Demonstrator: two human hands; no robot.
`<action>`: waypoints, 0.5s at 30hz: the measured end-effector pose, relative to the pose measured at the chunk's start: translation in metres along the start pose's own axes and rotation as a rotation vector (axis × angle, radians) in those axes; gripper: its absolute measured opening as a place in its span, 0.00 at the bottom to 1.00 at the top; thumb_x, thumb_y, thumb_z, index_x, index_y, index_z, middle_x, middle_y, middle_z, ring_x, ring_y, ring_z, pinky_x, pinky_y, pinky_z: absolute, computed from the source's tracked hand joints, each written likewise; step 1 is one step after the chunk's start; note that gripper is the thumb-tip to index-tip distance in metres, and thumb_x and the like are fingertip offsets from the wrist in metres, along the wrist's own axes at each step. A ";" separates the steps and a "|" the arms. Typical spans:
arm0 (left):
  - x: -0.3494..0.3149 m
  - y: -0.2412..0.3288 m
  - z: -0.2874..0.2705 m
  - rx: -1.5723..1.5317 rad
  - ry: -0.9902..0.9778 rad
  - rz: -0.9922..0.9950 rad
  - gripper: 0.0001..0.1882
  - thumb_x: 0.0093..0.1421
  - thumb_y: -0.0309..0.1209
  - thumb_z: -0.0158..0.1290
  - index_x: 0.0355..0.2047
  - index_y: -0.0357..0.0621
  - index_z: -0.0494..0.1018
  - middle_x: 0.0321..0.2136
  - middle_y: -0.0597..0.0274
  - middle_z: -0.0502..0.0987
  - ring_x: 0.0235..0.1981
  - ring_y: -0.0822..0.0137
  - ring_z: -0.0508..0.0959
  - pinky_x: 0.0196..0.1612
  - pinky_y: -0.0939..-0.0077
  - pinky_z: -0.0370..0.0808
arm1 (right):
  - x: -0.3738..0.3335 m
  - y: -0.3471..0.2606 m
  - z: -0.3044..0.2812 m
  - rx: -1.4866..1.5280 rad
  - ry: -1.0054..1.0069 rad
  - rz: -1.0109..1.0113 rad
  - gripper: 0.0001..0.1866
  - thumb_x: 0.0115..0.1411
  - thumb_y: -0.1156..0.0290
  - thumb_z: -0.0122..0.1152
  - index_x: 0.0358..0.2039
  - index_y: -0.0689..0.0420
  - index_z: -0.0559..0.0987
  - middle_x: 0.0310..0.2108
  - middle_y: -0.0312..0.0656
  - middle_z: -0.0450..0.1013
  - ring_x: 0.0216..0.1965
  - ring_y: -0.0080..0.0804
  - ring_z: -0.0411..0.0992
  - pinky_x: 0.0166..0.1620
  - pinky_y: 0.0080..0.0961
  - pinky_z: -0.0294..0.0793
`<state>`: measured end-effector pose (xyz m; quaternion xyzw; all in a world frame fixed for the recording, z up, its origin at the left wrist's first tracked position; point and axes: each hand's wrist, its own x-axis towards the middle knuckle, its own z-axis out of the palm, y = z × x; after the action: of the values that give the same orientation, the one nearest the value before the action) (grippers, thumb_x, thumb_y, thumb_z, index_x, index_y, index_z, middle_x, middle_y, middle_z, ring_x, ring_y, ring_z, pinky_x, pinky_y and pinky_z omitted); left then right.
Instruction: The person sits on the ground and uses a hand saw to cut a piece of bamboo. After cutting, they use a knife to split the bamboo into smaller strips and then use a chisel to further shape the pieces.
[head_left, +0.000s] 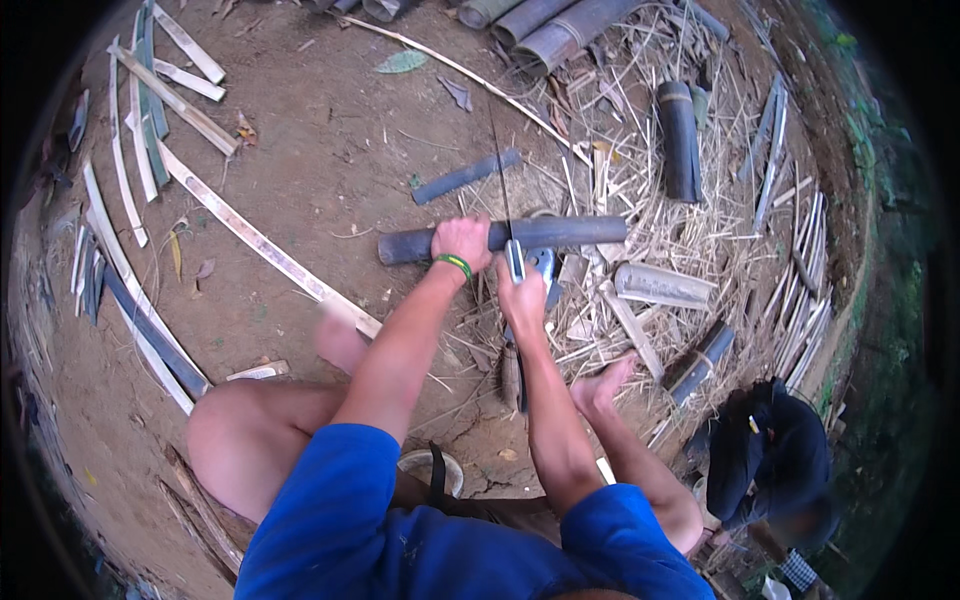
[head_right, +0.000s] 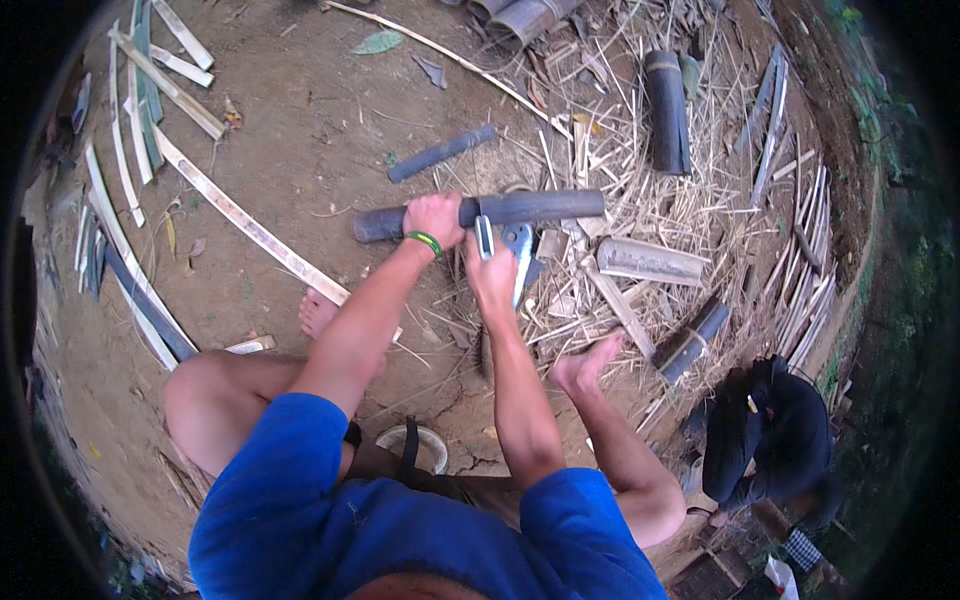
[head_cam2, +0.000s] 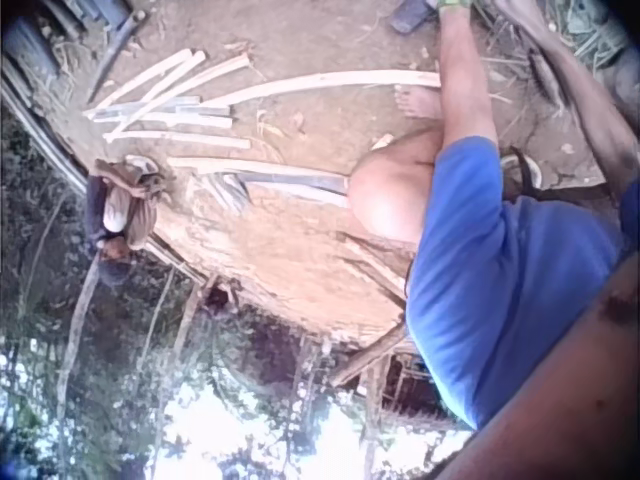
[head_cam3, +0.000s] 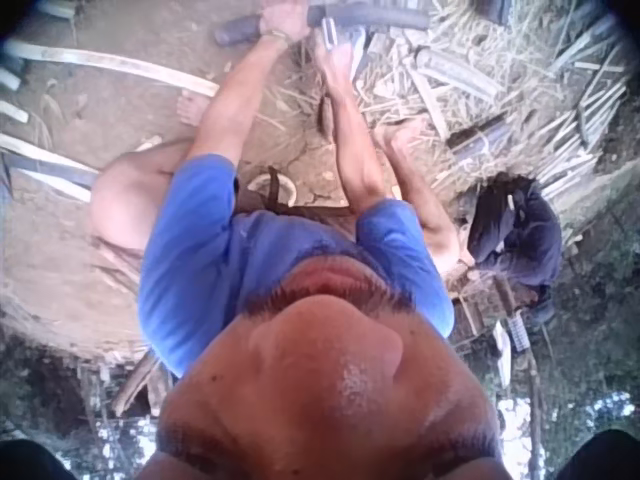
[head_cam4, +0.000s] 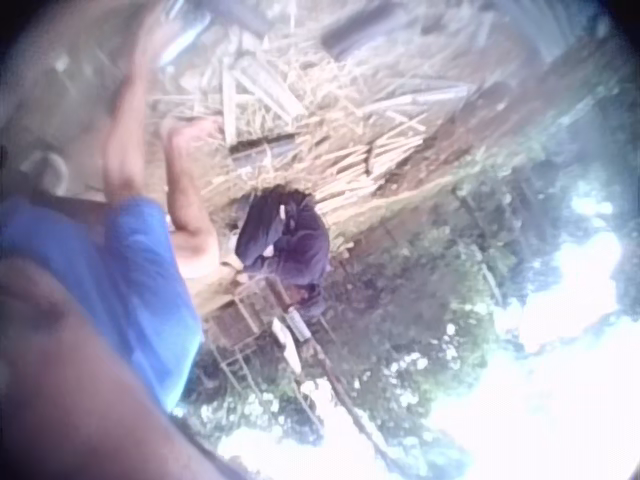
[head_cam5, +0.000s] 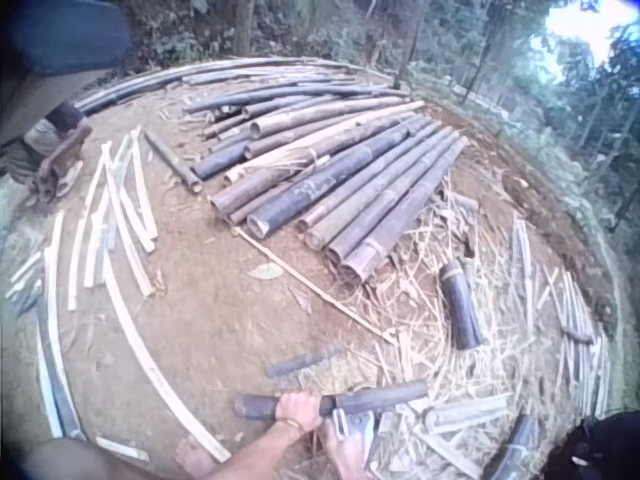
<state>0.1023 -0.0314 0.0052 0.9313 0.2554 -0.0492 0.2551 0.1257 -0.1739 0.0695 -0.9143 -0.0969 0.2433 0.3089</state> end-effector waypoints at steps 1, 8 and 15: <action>0.002 -0.003 -0.007 0.015 -0.001 0.010 0.19 0.45 0.34 0.64 0.39 0.43 0.77 0.37 0.48 0.83 0.38 0.47 0.84 0.42 0.54 0.82 | -0.020 0.021 0.001 -0.038 0.037 -0.052 0.23 0.64 0.55 0.62 0.36 0.68 0.83 0.25 0.60 0.78 0.29 0.52 0.81 0.35 0.44 0.76; -0.004 0.002 -0.012 -0.012 -0.038 -0.007 0.17 0.47 0.31 0.61 0.40 0.43 0.79 0.37 0.46 0.83 0.39 0.47 0.85 0.44 0.55 0.82 | -0.038 0.037 0.010 -0.058 0.101 -0.001 0.19 0.62 0.59 0.64 0.34 0.67 0.82 0.29 0.64 0.78 0.34 0.60 0.80 0.40 0.48 0.77; 0.007 -0.005 -0.036 0.029 -0.206 -0.062 0.28 0.46 0.42 0.67 0.46 0.43 0.76 0.39 0.44 0.83 0.43 0.46 0.84 0.49 0.53 0.81 | -0.026 0.008 -0.032 0.140 0.085 -0.148 0.18 0.62 0.60 0.65 0.33 0.65 0.83 0.24 0.58 0.78 0.27 0.49 0.80 0.33 0.41 0.76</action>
<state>0.1042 -0.0066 0.0329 0.9164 0.2559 -0.1563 0.2651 0.1195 -0.2053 0.0962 -0.8904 -0.1336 0.1868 0.3930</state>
